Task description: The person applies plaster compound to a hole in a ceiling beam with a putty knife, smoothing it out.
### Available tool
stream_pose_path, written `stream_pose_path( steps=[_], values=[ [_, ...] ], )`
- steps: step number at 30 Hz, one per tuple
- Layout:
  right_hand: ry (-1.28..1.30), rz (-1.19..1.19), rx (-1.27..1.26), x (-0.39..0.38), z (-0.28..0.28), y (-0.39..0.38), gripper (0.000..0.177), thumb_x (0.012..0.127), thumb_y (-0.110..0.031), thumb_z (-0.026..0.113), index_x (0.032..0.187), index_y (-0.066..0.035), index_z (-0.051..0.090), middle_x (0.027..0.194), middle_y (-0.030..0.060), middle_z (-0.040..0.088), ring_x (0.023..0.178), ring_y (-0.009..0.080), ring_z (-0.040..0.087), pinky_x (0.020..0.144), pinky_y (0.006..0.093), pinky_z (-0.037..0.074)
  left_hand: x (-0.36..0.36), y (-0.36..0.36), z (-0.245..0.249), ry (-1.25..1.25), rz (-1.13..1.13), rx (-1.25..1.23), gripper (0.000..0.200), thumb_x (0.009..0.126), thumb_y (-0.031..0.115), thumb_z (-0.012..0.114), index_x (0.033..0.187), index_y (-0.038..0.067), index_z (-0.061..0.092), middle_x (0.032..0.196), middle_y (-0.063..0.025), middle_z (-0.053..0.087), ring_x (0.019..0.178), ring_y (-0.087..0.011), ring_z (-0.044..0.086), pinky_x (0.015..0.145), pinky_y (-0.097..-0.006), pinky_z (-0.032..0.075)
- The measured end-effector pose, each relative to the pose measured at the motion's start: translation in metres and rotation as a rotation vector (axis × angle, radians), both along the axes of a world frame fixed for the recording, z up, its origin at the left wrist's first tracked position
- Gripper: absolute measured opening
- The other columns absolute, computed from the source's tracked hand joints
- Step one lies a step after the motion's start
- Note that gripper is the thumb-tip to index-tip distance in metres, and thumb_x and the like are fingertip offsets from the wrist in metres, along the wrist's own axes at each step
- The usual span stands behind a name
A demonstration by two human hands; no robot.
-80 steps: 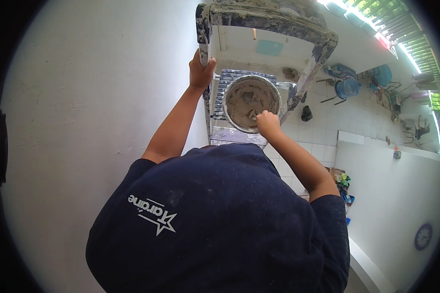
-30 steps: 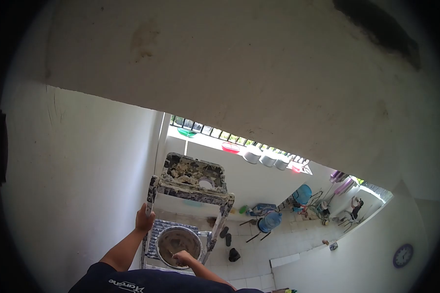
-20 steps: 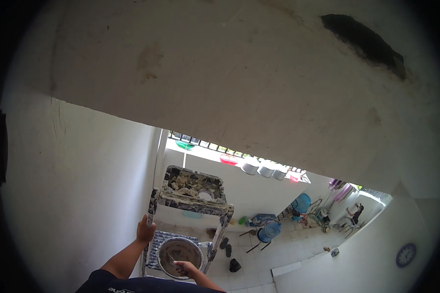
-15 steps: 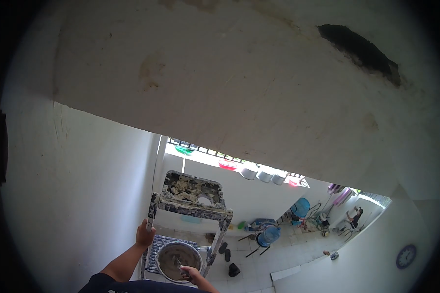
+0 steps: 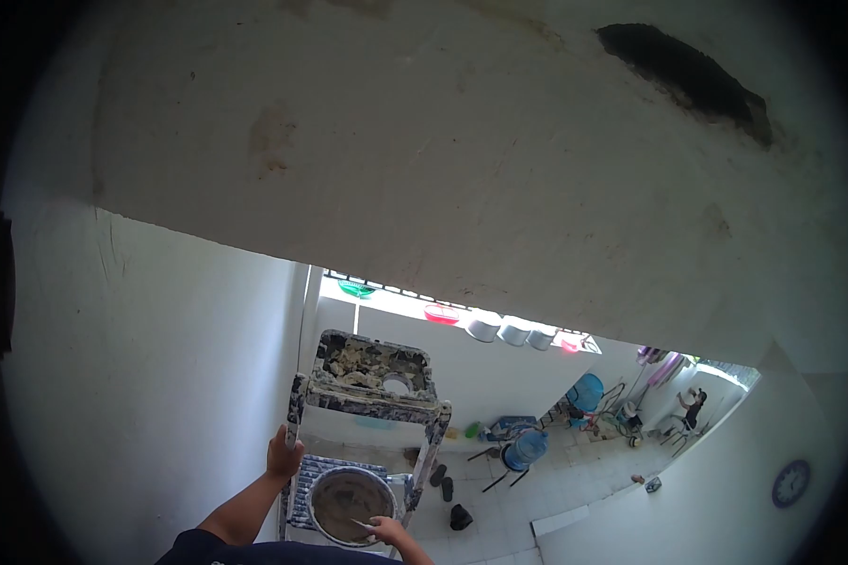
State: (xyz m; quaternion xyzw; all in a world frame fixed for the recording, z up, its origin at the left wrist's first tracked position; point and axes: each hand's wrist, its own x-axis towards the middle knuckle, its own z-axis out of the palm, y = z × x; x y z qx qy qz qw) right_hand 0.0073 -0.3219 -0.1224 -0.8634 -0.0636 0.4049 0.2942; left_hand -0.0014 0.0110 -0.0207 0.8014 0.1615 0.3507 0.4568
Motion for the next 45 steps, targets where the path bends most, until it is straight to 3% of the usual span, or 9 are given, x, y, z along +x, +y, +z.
stream_pose_path(
  steps=[8,14,24,33,36,38,39,42,45],
  values=[
    [-0.163,0.251,-0.068,-0.009,0.009,0.021,0.061,0.073,-0.028,0.073,0.131,-0.012,0.064,0.12,0.0186,0.069,0.116,0.0359,0.063,0.101,0.0409,0.048,-0.002,0.0,0.004,-0.057,0.01,0.071,0.028,0.08,0.015,0.06,0.104,0.003,0.053,0.076,-0.0243,0.062,0.077,-0.0503,0.062,0.068,-0.0558,0.049],
    [-0.604,0.209,0.116,-0.029,0.042,0.017,0.058,0.077,-0.025,0.074,0.132,-0.011,0.06,0.116,0.0215,0.069,0.111,0.0395,0.064,0.095,0.0449,0.051,-0.001,0.001,0.002,-0.04,-0.038,0.031,0.032,0.081,0.014,0.06,0.11,0.002,0.052,0.077,-0.0253,0.063,0.076,-0.0498,0.062,0.068,-0.0557,0.05],
    [-0.314,0.134,-0.334,-0.083,0.063,-0.039,0.069,0.088,-0.043,0.065,0.152,-0.032,0.04,0.121,0.019,0.068,0.112,0.0375,0.064,0.094,0.0458,0.051,0.007,0.008,-0.025,-0.04,-0.05,0.042,0.041,0.081,0.014,0.062,0.118,-0.002,0.052,0.079,-0.0278,0.063,0.076,-0.0507,0.062,0.067,-0.0562,0.05],
    [-0.314,0.032,-0.085,-0.08,-0.012,-0.064,0.051,0.085,-0.032,0.067,0.13,-0.012,0.053,0.11,0.0223,0.068,0.108,0.044,0.062,0.089,0.0498,0.05,0.001,0.0,0.006,-0.082,-0.089,-0.04,0.033,0.083,0.012,0.061,0.11,-0.005,0.054,0.076,-0.0261,0.063,0.073,-0.0475,0.064,0.064,-0.0513,0.05],
    [0.195,-0.313,0.178,-0.065,-0.067,-0.063,0.051,0.075,-0.018,0.08,0.118,-0.003,0.058,0.096,0.0175,0.071,0.09,0.0301,0.071,0.077,0.0419,0.055,0.004,0.004,-0.007,-0.09,-0.102,-0.012,0.031,0.085,0.012,0.061,0.11,-0.006,0.055,0.075,-0.0244,0.063,0.07,-0.0426,0.065,0.064,-0.0478,0.051],
    [0.145,-0.324,0.158,-0.066,-0.037,-0.048,0.054,0.068,-0.017,0.083,0.113,0.0,0.059,0.091,0.0161,0.071,0.074,0.0261,0.072,0.068,0.0394,0.056,0.004,0.005,-0.003,-0.065,-0.122,-0.081,0.031,0.086,0.011,0.06,0.111,-0.006,0.055,0.077,-0.0215,0.064,0.07,-0.037,0.065,0.066,-0.0446,0.052],
    [-0.06,-0.116,0.052,-0.061,-0.076,-0.055,0.052,0.068,-0.019,0.08,0.113,-0.001,0.06,0.089,0.0171,0.072,0.074,0.027,0.072,0.068,0.0398,0.056,0.002,0.002,-0.002,-0.047,-0.133,-0.122,0.03,0.086,0.011,0.059,0.112,-0.005,0.056,0.078,-0.02,0.064,0.07,-0.0342,0.065,0.067,-0.0431,0.052],
    [-0.277,-0.013,-0.1,-0.072,-0.041,-0.05,0.044,0.078,-0.025,0.065,0.118,-0.011,0.052,0.096,0.0245,0.069,0.093,0.0445,0.066,0.08,0.0533,0.051,0.003,0.002,-0.001,-0.096,-0.199,-0.191,0.03,0.087,0.01,0.059,0.114,-0.004,0.057,0.083,-0.0153,0.065,0.074,-0.027,0.065,0.072,-0.0397,0.052],
    [-0.239,-0.057,-0.09,-0.074,-0.018,-0.05,0.04,0.081,-0.029,0.065,0.115,-0.012,0.055,0.104,0.0221,0.069,0.102,0.0435,0.064,0.084,0.0542,0.05,0.005,0.004,-0.01,-0.08,-0.172,-0.157,0.028,0.087,0.01,0.058,0.113,-0.002,0.057,0.085,-0.0135,0.066,0.075,-0.0253,0.064,0.073,-0.0385,0.053]
  ],
)
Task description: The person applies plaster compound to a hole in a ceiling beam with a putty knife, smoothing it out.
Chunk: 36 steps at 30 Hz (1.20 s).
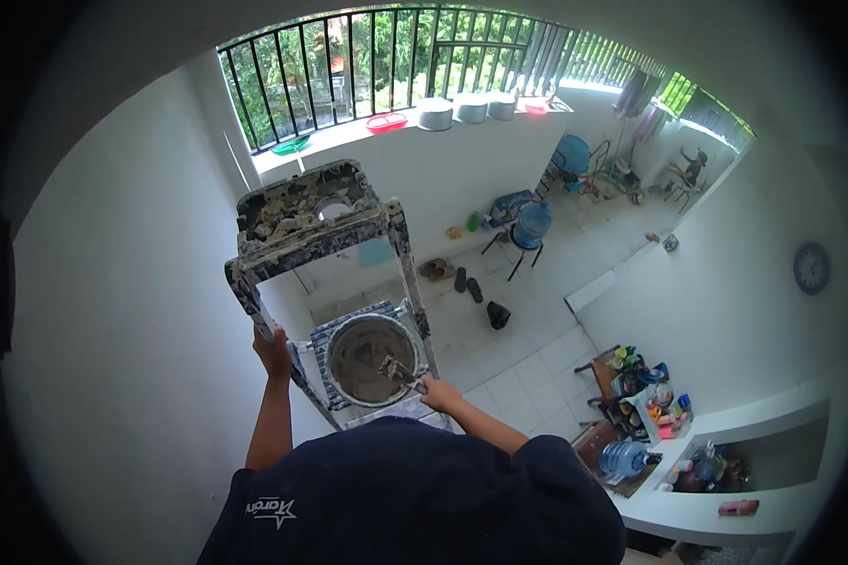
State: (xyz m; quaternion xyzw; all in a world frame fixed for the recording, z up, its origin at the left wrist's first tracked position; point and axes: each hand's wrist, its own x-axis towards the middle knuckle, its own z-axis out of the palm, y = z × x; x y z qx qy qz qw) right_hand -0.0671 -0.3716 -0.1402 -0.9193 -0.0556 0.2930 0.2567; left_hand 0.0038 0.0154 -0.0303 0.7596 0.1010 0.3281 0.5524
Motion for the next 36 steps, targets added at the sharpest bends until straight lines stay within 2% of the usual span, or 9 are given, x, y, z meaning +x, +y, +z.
stream_pose_path(
  steps=[3,7,11,14,18,20,26,29,36],
  values=[
    [-0.026,-0.011,0.122,-0.002,-0.026,-0.006,0.05,0.08,-0.028,0.066,0.126,-0.012,0.052,0.101,0.0258,0.068,0.098,0.0466,0.064,0.084,0.0525,0.05,-0.005,-0.005,0.01,0.06,0.002,-0.064,0.031,0.087,0.01,0.06,0.115,-0.001,0.054,0.099,-0.0165,0.063,0.085,-0.0272,0.062,0.08,-0.0386,0.051],
    [-0.059,-0.013,0.156,-0.007,-0.043,-0.004,0.059,0.085,-0.038,0.071,0.132,-0.008,0.051,0.102,0.0255,0.069,0.098,0.043,0.066,0.084,0.0479,0.052,-0.005,-0.019,0.02,-0.338,0.392,0.558,0.038,0.085,0.013,0.065,0.119,0.003,0.051,0.126,-0.0181,0.046,0.106,-0.0322,0.051,0.099,-0.0452,0.04],
    [0.053,-0.042,0.229,-0.001,-0.028,-0.003,0.059,0.088,-0.045,0.072,0.131,-0.007,0.055,0.095,0.02,0.071,0.079,0.0325,0.071,0.074,0.0424,0.055,-0.036,-0.04,0.028,-0.29,-0.096,0.944,0.027,0.082,0.012,0.067,0.106,0.003,0.058,0.118,-0.0151,0.052,0.108,-0.0334,0.053,0.098,-0.0495,0.042],
    [0.117,-0.091,0.267,0.002,-0.001,-0.004,0.057,0.087,-0.049,0.07,0.124,-0.006,0.06,0.103,0.0259,0.07,0.101,0.0437,0.066,0.085,0.0483,0.052,-0.028,-0.039,0.011,-0.061,-0.492,1.05,0.012,0.081,0.01,0.066,0.091,0.004,0.065,0.11,-0.0133,0.059,0.111,-0.0344,0.056,0.098,-0.0481,0.045],
    [-0.059,-0.094,0.306,0.002,-0.011,-0.002,0.053,0.091,-0.05,0.066,0.111,-0.001,0.065,0.101,0.0265,0.069,0.1,0.0445,0.065,0.083,0.0484,0.051,-0.023,-0.042,0.005,0.384,-0.657,1.271,0.037,0.086,0.03,0.066,0.11,0.001,0.065,0.115,-0.0147,0.064,0.12,-0.0315,0.056,0.097,-0.0405,0.047],
    [0.017,-0.121,0.293,0.002,-0.001,-0.002,0.053,0.093,-0.051,0.063,0.11,-0.001,0.065,0.104,0.027,0.069,0.102,0.0449,0.064,0.084,0.0485,0.05,-0.021,-0.033,-0.024,0.426,-0.52,1.55,0.074,0.09,0.056,0.06,0.134,-0.004,0.054,0.133,-0.0198,0.059,0.129,-0.0324,0.052,0.098,-0.0453,0.046],
    [-0.077,-0.205,0.396,-0.009,-0.001,0.0,0.044,0.094,-0.045,0.066,0.101,-0.002,0.065,0.079,0.0131,0.067,0.07,0.0234,0.062,0.067,0.0365,0.049,-0.014,-0.042,-0.016,0.865,-0.842,1.854,0.145,0.062,0.1,0.045,0.155,-0.008,0.018,0.162,-0.0246,0.022,0.152,-0.0341,0.021,0.112,-0.0676,0.024],
    [0.072,-0.279,0.46,-0.006,-0.009,-0.005,0.038,0.093,-0.043,0.069,0.088,-0.006,0.062,0.063,-0.0003,0.052,0.053,0.0103,0.047,0.049,0.0288,0.038,-0.006,-0.041,-0.022,0.948,-0.877,1.742,0.149,0.058,0.1,0.047,0.155,-0.009,0.016,0.163,-0.0252,0.017,0.153,-0.0351,0.017,0.113,-0.072,0.017],
    [0.619,-0.368,0.417,0.005,0.036,-0.035,0.03,0.094,-0.037,0.07,0.086,-0.01,0.06,0.057,-0.0024,0.043,0.041,0.0104,0.037,0.037,0.0291,0.03,0.001,-0.036,-0.04,0.978,-0.905,1.615,0.144,0.064,0.097,0.049,0.154,-0.01,0.016,0.163,-0.0266,0.016,0.153,-0.0347,0.017,0.112,-0.0614,0.03]
  ],
)
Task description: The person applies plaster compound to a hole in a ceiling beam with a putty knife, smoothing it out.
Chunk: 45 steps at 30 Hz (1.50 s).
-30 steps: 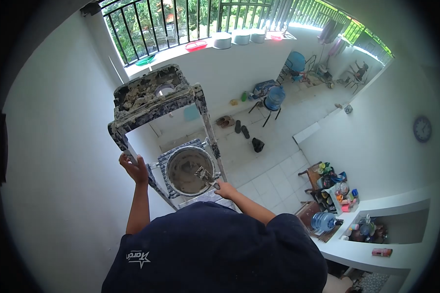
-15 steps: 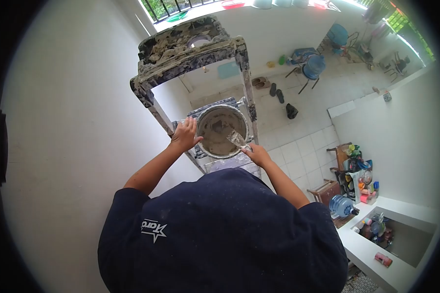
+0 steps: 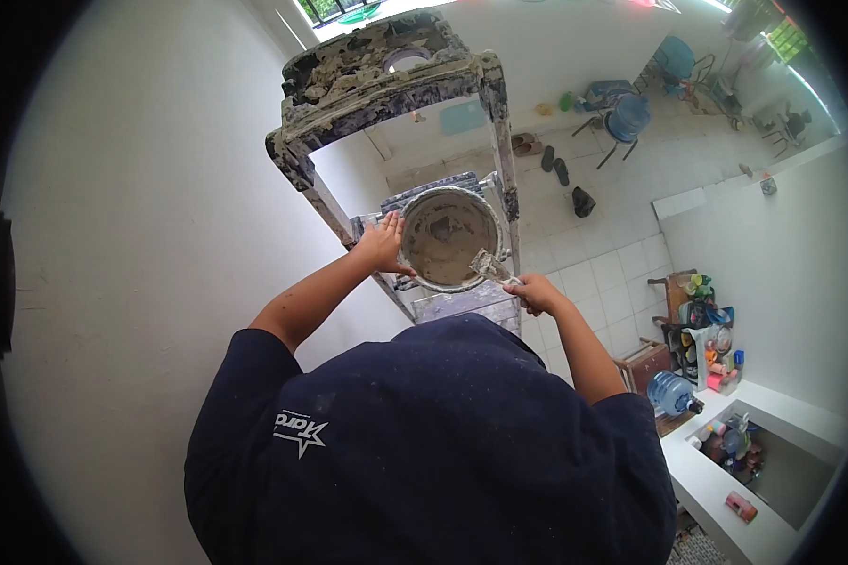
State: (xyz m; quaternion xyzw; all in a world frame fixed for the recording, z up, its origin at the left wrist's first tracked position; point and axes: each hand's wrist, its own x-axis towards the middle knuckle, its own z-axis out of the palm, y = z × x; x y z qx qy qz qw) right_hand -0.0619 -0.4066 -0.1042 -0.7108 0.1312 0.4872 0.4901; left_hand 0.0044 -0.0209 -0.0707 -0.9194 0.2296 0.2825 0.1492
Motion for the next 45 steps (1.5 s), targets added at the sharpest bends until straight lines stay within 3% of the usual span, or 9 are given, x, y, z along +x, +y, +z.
stream_pose_path(
  steps=[1,11,14,17,22,26,33,37,45],
  values=[
    [-0.011,-0.004,-0.019,-0.002,0.001,-0.002,0.031,0.094,-0.038,0.07,0.086,-0.01,0.06,0.057,-0.0011,0.045,0.04,0.0114,0.039,0.037,0.0294,0.031,0.003,-0.002,0.002,0.026,0.012,0.014,0.141,0.066,0.095,0.05,0.155,-0.009,0.016,0.164,-0.0261,0.014,0.153,-0.0339,0.016,0.109,-0.0552,0.037],
    [0.051,-0.194,-0.11,-0.048,0.015,-0.012,0.036,0.089,-0.039,0.074,0.081,-0.007,0.059,0.056,0.0024,0.051,0.04,0.0151,0.05,0.035,0.0313,0.035,0.01,-0.001,-0.009,0.014,0.025,-0.061,0.139,0.068,0.093,0.053,0.157,-0.005,0.013,0.166,-0.0225,0.01,0.154,-0.0318,0.015,0.109,-0.0533,0.037],
    [-0.081,0.021,-0.429,-0.071,0.004,-0.04,0.035,0.089,-0.04,0.074,0.083,-0.008,0.06,0.055,0.0013,0.052,0.04,0.0128,0.05,0.035,0.0292,0.035,0.009,-0.001,-0.011,0.001,0.028,-0.085,0.138,0.068,0.093,0.053,0.157,-0.006,0.014,0.165,-0.0239,0.012,0.154,-0.0327,0.016,0.109,-0.053,0.037],
    [0.095,-0.232,-0.064,-0.1,0.021,-0.075,0.034,0.089,-0.041,0.075,0.086,-0.009,0.063,0.056,0.0009,0.054,0.041,0.0113,0.051,0.036,0.0283,0.037,0.01,-0.002,-0.011,-0.022,0.026,-0.109,0.138,0.068,0.092,0.054,0.156,-0.007,0.016,0.164,-0.0255,0.014,0.153,-0.0333,0.018,0.109,-0.0526,0.037],
    [-0.487,-0.348,-0.156,-0.095,0.028,-0.057,0.052,0.087,-0.033,0.077,0.129,-0.006,0.065,0.069,0.0073,0.065,0.058,0.0162,0.063,0.05,0.0321,0.048,0.006,-0.003,-0.007,-0.036,0.022,-0.099,0.136,0.069,0.089,0.056,0.155,-0.008,0.017,0.164,-0.0262,0.017,0.153,-0.0339,0.02,0.109,-0.0517,0.038],
    [-0.946,0.186,-0.458,-0.062,0.049,0.003,0.079,0.089,-0.008,0.062,0.159,-0.023,0.028,0.105,0.016,0.057,0.093,0.0348,0.061,0.08,0.0443,0.052,0.004,-0.006,0.0,-0.032,0.014,-0.082,0.132,0.069,0.08,0.067,0.155,-0.008,0.019,0.163,-0.0262,0.018,0.152,-0.0345,0.022,0.108,-0.0489,0.039],
    [-0.981,0.524,-0.566,-0.068,-0.029,0.015,0.092,0.086,0.004,0.047,0.157,-0.048,0.019,0.1,0.0145,0.049,0.086,0.0366,0.057,0.072,0.0489,0.052,0.004,0.003,-0.023,-0.158,-0.001,-0.152,0.126,0.063,0.062,0.084,0.152,-0.007,0.028,0.16,-0.027,0.028,0.147,-0.0304,0.034,0.105,-0.0429,0.043],
    [-0.846,0.637,-0.624,-0.075,-0.014,-0.007,0.088,0.089,0.003,0.045,0.155,-0.051,0.022,0.097,0.0124,0.052,0.09,0.0338,0.059,0.072,0.048,0.053,0.006,-0.002,-0.019,-0.135,0.012,-0.134,0.126,0.06,0.059,0.087,0.151,-0.008,0.031,0.156,-0.0267,0.035,0.14,-0.0276,0.044,0.101,-0.041,0.044],
    [-0.747,0.595,-0.731,-0.156,-0.018,-0.099,0.089,0.085,-0.002,0.054,0.159,-0.039,0.02,0.092,0.0137,0.058,0.085,0.0347,0.06,0.071,0.048,0.052,0.001,0.004,-0.031,-0.04,0.1,-0.095,0.127,0.065,0.057,0.086,0.156,-0.003,0.02,0.163,-0.0243,0.02,0.148,-0.0317,0.031,0.11,-0.0468,0.038]
  ],
)
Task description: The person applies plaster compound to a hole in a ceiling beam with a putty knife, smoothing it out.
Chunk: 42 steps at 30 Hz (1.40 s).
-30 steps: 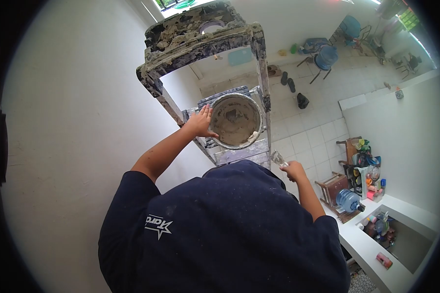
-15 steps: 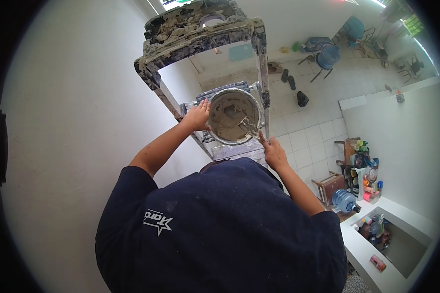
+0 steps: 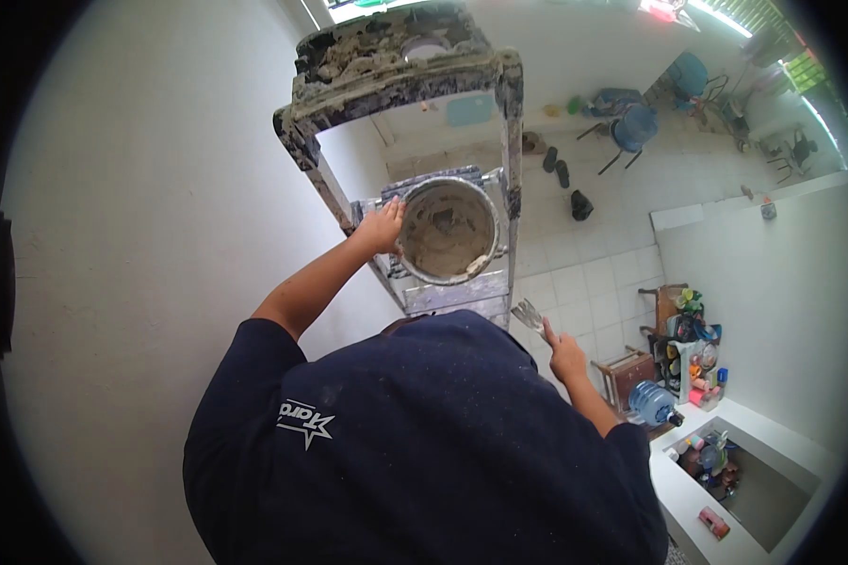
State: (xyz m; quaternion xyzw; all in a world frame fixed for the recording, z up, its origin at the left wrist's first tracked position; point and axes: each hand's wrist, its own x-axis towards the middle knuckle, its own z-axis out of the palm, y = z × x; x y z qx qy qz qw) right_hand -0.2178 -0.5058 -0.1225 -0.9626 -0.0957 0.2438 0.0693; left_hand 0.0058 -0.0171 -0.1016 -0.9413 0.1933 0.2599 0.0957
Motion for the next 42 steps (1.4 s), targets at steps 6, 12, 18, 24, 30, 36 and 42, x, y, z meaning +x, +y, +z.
stream_pose_path(
  steps=[6,12,18,24,30,36,42],
  values=[
    [-0.347,-0.559,0.267,-0.007,0.046,-0.006,0.085,0.087,-0.016,0.062,0.16,-0.019,0.017,0.097,0.0214,0.066,0.085,0.0434,0.063,0.076,0.0524,0.051,-0.001,-0.016,-0.005,-0.101,0.209,-0.323,0.114,0.073,0.048,0.082,0.155,-0.004,0.021,0.162,-0.0289,0.017,0.149,-0.0405,0.024,0.114,-0.0539,0.032],
    [-0.85,-0.497,0.714,0.079,0.097,0.019,0.04,0.094,-0.012,0.061,0.123,-0.003,0.035,0.101,0.0232,0.058,0.078,0.0368,0.064,0.07,0.046,0.049,-0.041,-0.062,0.129,-0.892,0.378,-1.088,0.053,0.083,0.017,0.073,0.129,-0.001,0.054,0.139,-0.0226,0.043,0.13,-0.0427,0.045,0.107,-0.0496,0.041],
    [-1.241,-0.032,0.791,0.16,0.256,0.044,0.037,0.095,-0.016,0.068,0.118,-0.004,0.041,0.099,0.0164,0.054,0.083,0.0262,0.053,0.073,0.0433,0.046,-0.009,-0.022,0.161,-1.489,0.848,-1.315,0.038,0.085,0.013,0.073,0.117,0.003,0.054,0.116,-0.0207,0.055,0.108,-0.0405,0.056,0.081,-0.046,0.052],
    [-1.742,0.517,0.782,0.222,0.442,0.064,0.036,0.097,-0.029,0.067,0.121,-0.004,0.054,0.101,0.0144,0.056,0.084,0.0274,0.06,0.071,0.0398,0.053,0.014,0.019,0.12,-1.28,0.864,-1.247,0.036,0.085,0.008,0.068,0.119,0.003,0.056,0.094,-0.0235,0.069,0.086,-0.044,0.068,0.073,-0.0479,0.054],
    [-2.242,0.531,0.448,0.266,0.599,0.082,0.032,0.096,-0.016,0.065,0.12,0.006,0.061,0.108,0.0169,0.065,0.093,0.0284,0.067,0.078,0.037,0.055,0.013,0.017,0.118,-1.291,0.871,-1.244,0.028,0.091,0.012,0.065,0.116,0.001,0.056,0.087,-0.0221,0.07,0.082,-0.0421,0.07,0.068,-0.0454,0.054],
    [-2.306,0.491,0.432,0.289,0.704,0.143,0.028,0.096,-0.014,0.067,0.12,-0.001,0.067,0.104,0.0136,0.07,0.086,0.0246,0.069,0.071,0.0321,0.055,0.007,0.017,0.12,-1.194,0.915,-1.282,0.04,0.085,0.007,0.065,0.123,0.003,0.053,0.099,-0.0268,0.067,0.092,-0.0479,0.065,0.077,-0.0511,0.052],
    [-2.325,0.484,0.532,0.301,0.721,0.15,0.025,0.098,-0.013,0.065,0.119,-0.001,0.067,0.101,0.011,0.069,0.084,0.0211,0.067,0.069,0.0302,0.053,0.007,0.016,0.12,-1.202,0.919,-1.301,0.042,0.083,0.008,0.065,0.123,0.002,0.053,0.1,-0.0277,0.067,0.092,-0.0487,0.065,0.077,-0.0518,0.052]
  ],
)
